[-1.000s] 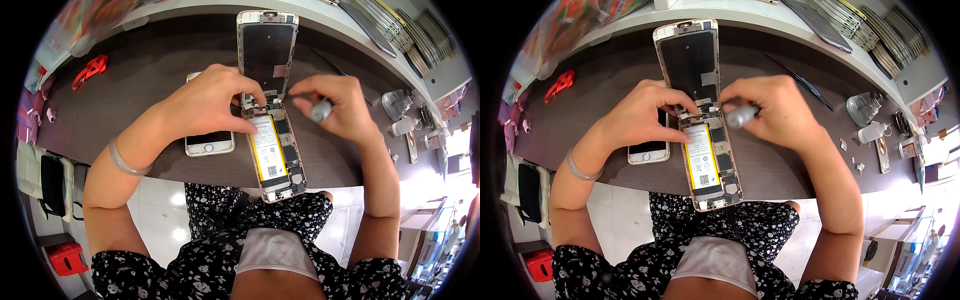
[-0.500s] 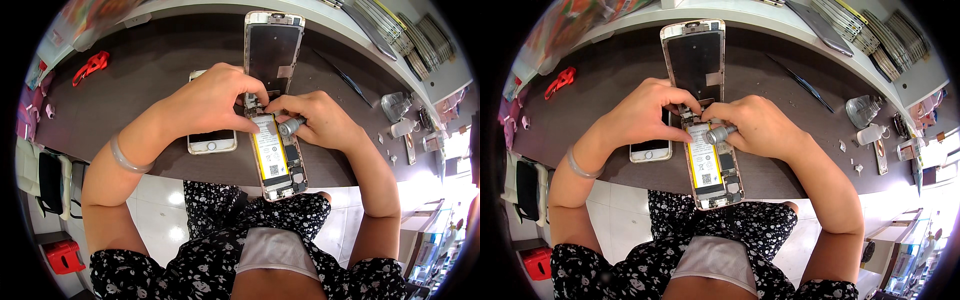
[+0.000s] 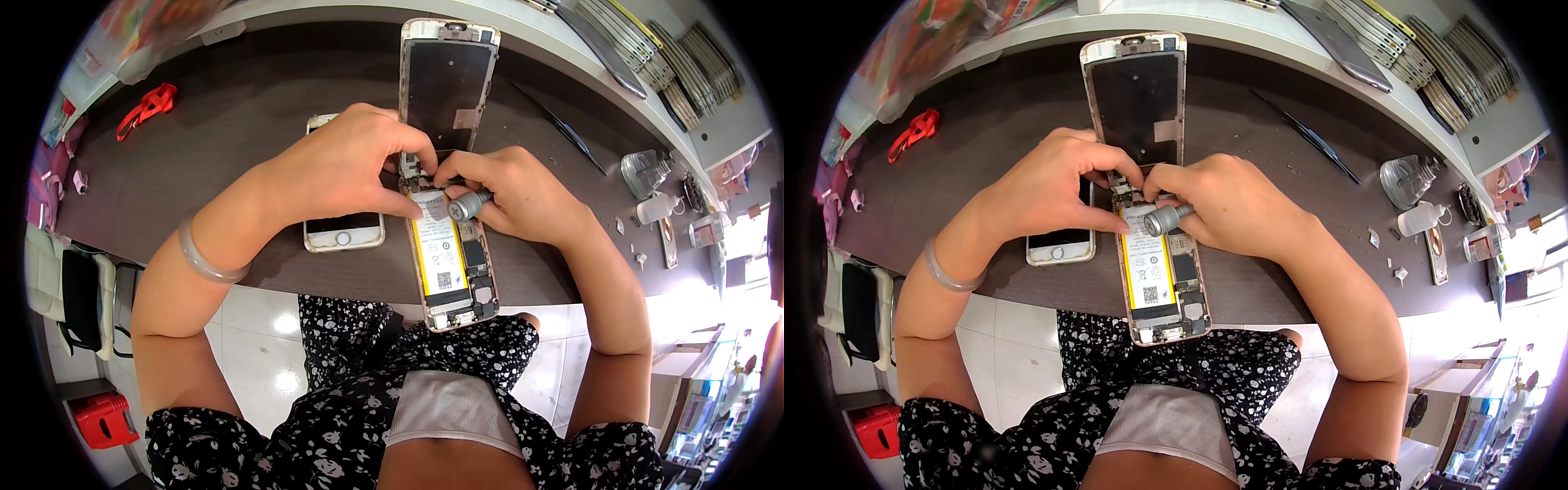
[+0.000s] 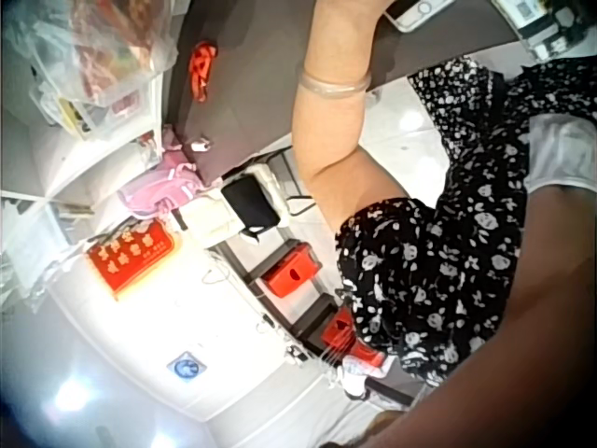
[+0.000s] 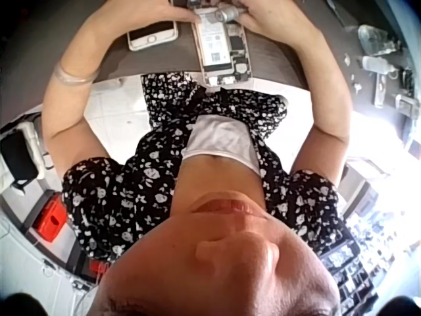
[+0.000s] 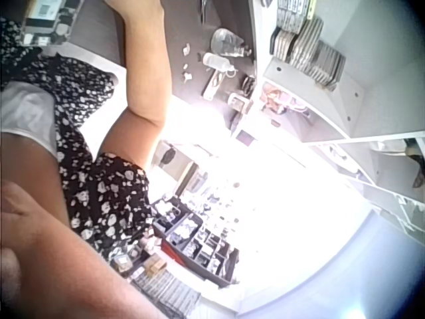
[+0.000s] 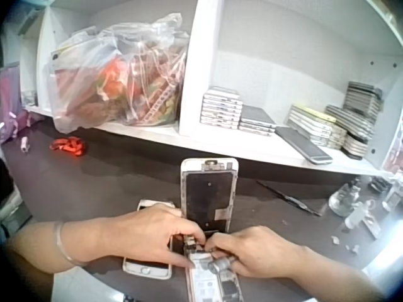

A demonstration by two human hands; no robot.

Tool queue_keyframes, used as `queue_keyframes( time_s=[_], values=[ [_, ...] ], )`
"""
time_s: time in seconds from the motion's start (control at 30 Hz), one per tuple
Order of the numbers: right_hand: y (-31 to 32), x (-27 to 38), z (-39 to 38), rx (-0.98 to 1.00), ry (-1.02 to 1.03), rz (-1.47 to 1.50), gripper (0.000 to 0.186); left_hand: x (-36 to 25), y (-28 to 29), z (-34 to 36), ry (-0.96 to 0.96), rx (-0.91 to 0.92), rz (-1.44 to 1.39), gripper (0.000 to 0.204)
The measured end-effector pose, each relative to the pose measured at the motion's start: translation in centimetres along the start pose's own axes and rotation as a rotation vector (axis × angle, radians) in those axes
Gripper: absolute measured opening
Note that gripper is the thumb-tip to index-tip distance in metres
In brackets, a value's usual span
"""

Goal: The person disassembles a smartphone by removing the back cover and using a screwdriver to unscrew internal components. They manipulate the battery and logic board area, then reassemble the device by placing the back cover back on and securing it.

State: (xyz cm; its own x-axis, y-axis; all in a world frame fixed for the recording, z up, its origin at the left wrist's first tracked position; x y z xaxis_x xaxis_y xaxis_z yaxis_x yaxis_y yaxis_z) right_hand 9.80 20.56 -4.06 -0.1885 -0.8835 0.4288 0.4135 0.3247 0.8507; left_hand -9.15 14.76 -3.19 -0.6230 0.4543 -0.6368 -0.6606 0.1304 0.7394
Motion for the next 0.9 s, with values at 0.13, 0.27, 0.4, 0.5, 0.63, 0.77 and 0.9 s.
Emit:
queue_keyframes(
  time_s=[0.13, 0.27, 0.4, 0.5, 0.63, 0.77, 0.9],
  values=[
    [0.3, 0.4, 0.1, 0.052, -0.029, -0.012, 0.028, 0.0, 0.0, 0.0, -0.032, 0.001, 0.024, 0.037],
    [0.6, 0.9, 0.2, 0.092, -0.100, 0.081, 0.028, 0.0, -0.1, 0.0, -0.031, 0.002, 0.030, 0.037],
    [0.6, 0.5, 0.0, 0.045, -0.066, 0.105, 0.025, 0.0, -0.1, 0.0, -0.048, -0.004, 0.035, 0.038],
    [1.3, 0.3, -0.3, 0.056, -0.138, 0.143, 0.023, 0.1, -0.1, -0.1, -0.068, -0.013, 0.020, 0.038],
    [2.9, -0.5, -0.8, -0.001, -0.192, 0.126, 0.020, 0.0, -0.1, -0.1, -0.105, -0.020, 0.039, 0.037],
    [4.0, -1.4, -0.9, -0.217, -0.238, -0.137, 0.018, 0.1, -0.2, -0.1, -0.091, -0.021, 0.041, 0.037],
    [4.9, -2.1, -1.2, -0.321, -0.265, -0.315, 0.025, 0.1, -0.1, -0.2, -0.065, -0.014, 0.023, 0.037]
  ],
)
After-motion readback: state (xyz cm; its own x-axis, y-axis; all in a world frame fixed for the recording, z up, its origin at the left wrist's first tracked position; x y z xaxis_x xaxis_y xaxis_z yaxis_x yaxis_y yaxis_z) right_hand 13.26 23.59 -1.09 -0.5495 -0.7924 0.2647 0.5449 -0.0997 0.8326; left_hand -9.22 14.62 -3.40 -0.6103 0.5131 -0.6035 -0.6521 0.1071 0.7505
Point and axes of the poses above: each hand's wrist, its own z-axis towards the middle knuckle, its own y-axis out of the back of the hand, x = y × z, the point moved 2 cm from there along z, towards the middle knuckle, and after that the axes turned 4 degrees about -x, right-handed, at the moved point
